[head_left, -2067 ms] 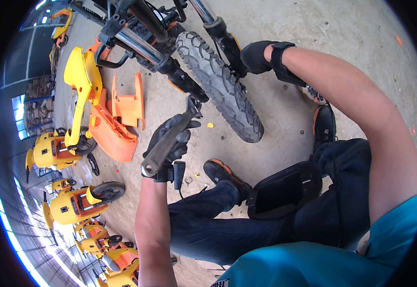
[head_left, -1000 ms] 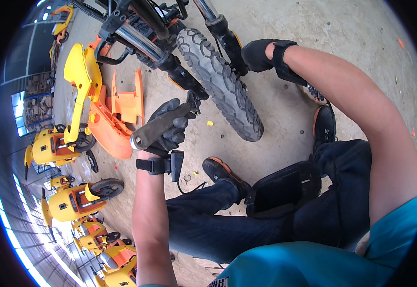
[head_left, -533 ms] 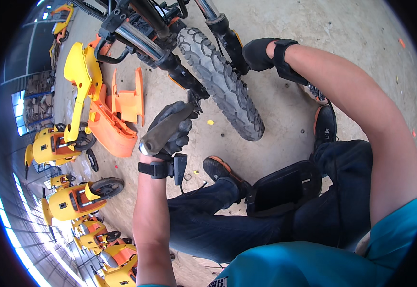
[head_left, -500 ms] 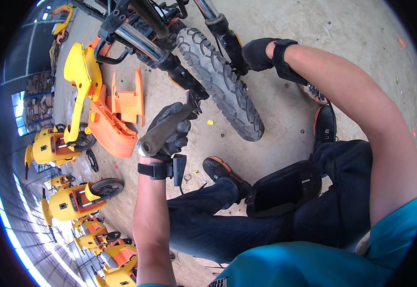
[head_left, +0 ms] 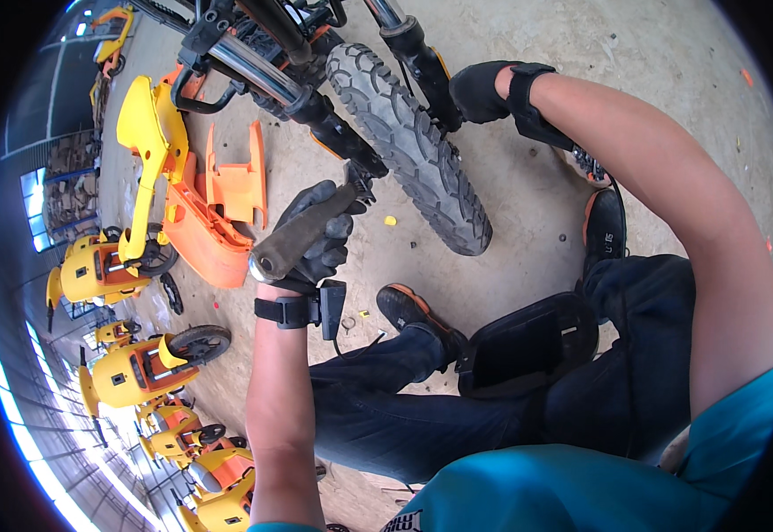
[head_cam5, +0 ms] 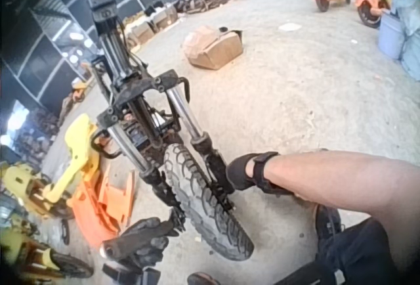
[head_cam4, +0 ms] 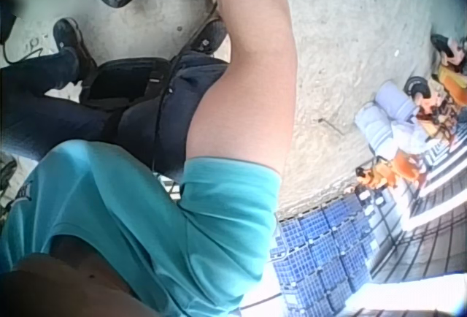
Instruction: The person unscrews and tightens bolts on the front wheel of a motorcycle using an adjustable wrench and a smaller wrench.
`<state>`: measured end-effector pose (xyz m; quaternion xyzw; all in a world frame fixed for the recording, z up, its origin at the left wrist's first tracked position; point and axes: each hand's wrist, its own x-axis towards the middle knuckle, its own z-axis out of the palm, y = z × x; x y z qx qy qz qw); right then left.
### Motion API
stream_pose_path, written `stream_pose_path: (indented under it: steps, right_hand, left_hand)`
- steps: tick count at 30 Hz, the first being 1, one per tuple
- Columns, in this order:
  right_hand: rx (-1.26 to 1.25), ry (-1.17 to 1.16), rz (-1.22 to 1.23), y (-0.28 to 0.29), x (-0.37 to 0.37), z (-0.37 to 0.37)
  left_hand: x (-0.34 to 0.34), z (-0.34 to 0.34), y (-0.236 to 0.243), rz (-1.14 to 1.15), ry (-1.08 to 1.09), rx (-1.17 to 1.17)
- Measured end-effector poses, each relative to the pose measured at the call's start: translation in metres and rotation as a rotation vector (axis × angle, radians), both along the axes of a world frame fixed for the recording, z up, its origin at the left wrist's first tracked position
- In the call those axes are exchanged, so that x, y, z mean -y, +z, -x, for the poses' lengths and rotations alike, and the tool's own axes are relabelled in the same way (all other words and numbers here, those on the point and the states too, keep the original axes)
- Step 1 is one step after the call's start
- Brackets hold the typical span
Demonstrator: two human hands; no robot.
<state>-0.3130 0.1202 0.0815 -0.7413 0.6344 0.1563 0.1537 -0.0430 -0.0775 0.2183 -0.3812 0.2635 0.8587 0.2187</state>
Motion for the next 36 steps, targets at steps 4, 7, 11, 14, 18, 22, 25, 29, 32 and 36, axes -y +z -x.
stream_pose_path:
  steps: [4,7,11,14,18,22,25,29,32,36]
  right_hand:
    - [0.058,-0.122,-0.009,0.004,-0.003,-0.002]
    - [0.066,-0.18,-0.009,0.009,-0.01,-0.005]
    - [0.137,-0.308,-0.008,0.024,-0.008,-0.012]
    - [0.161,-0.368,-0.005,0.025,-0.012,-0.015]
    - [0.222,-0.489,0.094,0.027,-0.024,-0.021]
    - [0.259,-0.615,0.144,0.028,-0.035,-0.032]
    - [0.288,-0.691,0.177,0.027,-0.042,-0.037]
    - [0.334,-0.731,0.321,0.014,-0.051,-0.041]
    - [0.334,-0.758,0.374,0.01,-0.055,-0.046]
    - [0.349,-0.814,0.411,0.012,-0.059,-0.056]
  left_hand:
    - [-0.04,0.001,0.009,0.402,0.025,0.021]
    - [-0.052,0.002,0.01,0.52,-0.156,0.024]
    - [-0.045,-0.022,-0.019,0.481,-0.221,0.048]
    - [-0.06,-0.019,-0.024,0.55,-0.3,0.04]
    - [-0.06,-0.02,-0.03,0.656,-0.36,0.04]
    - [-0.059,-0.027,-0.037,0.758,-0.402,0.023]
    - [-0.061,-0.027,-0.032,0.808,-0.431,0.015]
    - [-0.062,-0.026,-0.025,0.831,-0.429,0.005]
    - [-0.062,-0.026,-0.026,0.839,-0.459,0.03]
    - [-0.061,-0.033,-0.036,0.859,-0.454,-0.028]
